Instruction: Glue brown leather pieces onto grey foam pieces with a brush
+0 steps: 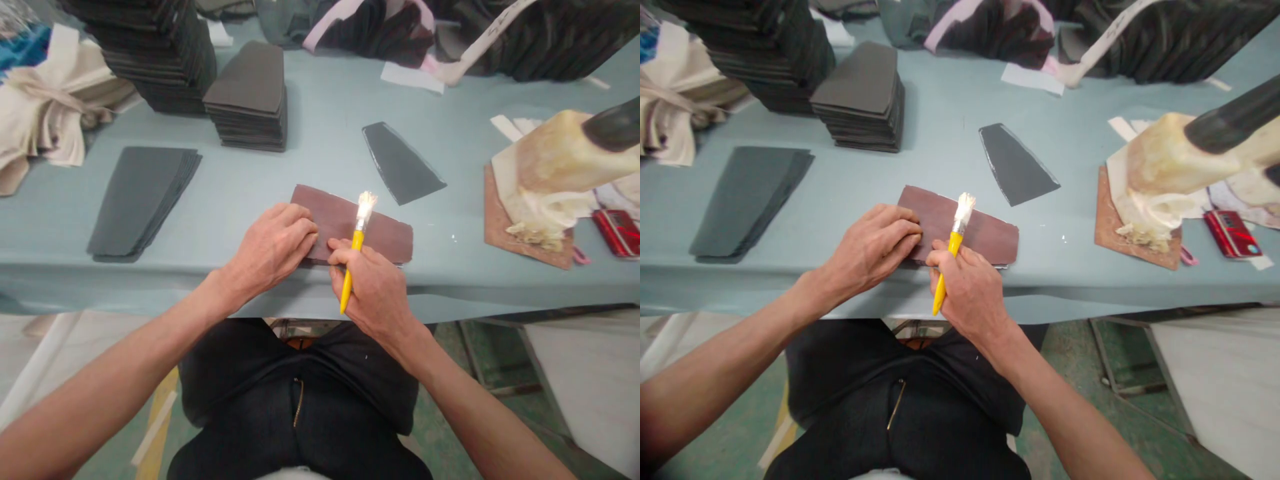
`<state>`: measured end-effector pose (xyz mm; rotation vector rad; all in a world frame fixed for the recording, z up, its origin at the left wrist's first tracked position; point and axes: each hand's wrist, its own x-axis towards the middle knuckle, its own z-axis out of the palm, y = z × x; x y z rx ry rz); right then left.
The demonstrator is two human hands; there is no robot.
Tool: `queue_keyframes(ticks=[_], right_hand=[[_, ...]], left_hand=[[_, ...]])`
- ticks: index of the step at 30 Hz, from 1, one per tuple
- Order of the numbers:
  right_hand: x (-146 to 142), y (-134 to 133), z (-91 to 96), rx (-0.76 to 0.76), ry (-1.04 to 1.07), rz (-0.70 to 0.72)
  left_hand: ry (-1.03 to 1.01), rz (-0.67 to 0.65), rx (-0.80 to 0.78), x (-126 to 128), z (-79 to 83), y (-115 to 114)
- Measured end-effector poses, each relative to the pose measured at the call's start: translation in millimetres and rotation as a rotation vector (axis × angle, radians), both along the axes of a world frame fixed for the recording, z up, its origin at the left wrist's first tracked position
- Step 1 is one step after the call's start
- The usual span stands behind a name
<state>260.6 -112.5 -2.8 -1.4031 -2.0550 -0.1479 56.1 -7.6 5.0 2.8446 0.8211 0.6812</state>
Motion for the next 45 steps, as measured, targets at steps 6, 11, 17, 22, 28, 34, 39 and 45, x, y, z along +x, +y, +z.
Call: queue_keyframes(ticks=[6, 11, 17, 22, 28, 34, 39, 45], right_hand=[[11.0, 7.9, 8.6, -0.090, -0.058, -0.035], [24.9, 24.3, 8.5, -0.105, -0.096, -0.152], [34.7, 37.3, 12.0, -0.172, -0.117, -0.268], [38.6, 44.4, 11.4, -0.205, -0.096, -0.306], [42.0, 47.0, 3.8, -0.150, -0.028, -0.310], [39.2, 46.5, -1.0, -0.107, -0.019, -0.300], [39.5, 46.9, -4.1, -0.081, -0.004, -0.287], [46.0, 55.3, -0.8, -0.133, 0.045, -0.302]], left_hand=[[-0.057, 0.044, 0.017, 2.0, -7.8, -7.6], [-0.064, 0.056, 0.028, 3.4, -9.2, -7.9], [-0.062, 0.056, 0.003, 2.6, -10.6, -8.2], [-0.080, 0.068, -0.010, 1.9, -13.7, -10.8], [-0.082, 0.097, 0.008, 1.3, -15.5, -16.0], [-0.004, 0.078, 0.190, 0.4, -7.4, -14.8], [0.046, -0.250, 0.174, 8.2, 0.0, 1.2], [0.167, -0.194, 0.161, 13.3, 3.8, 4.7]])
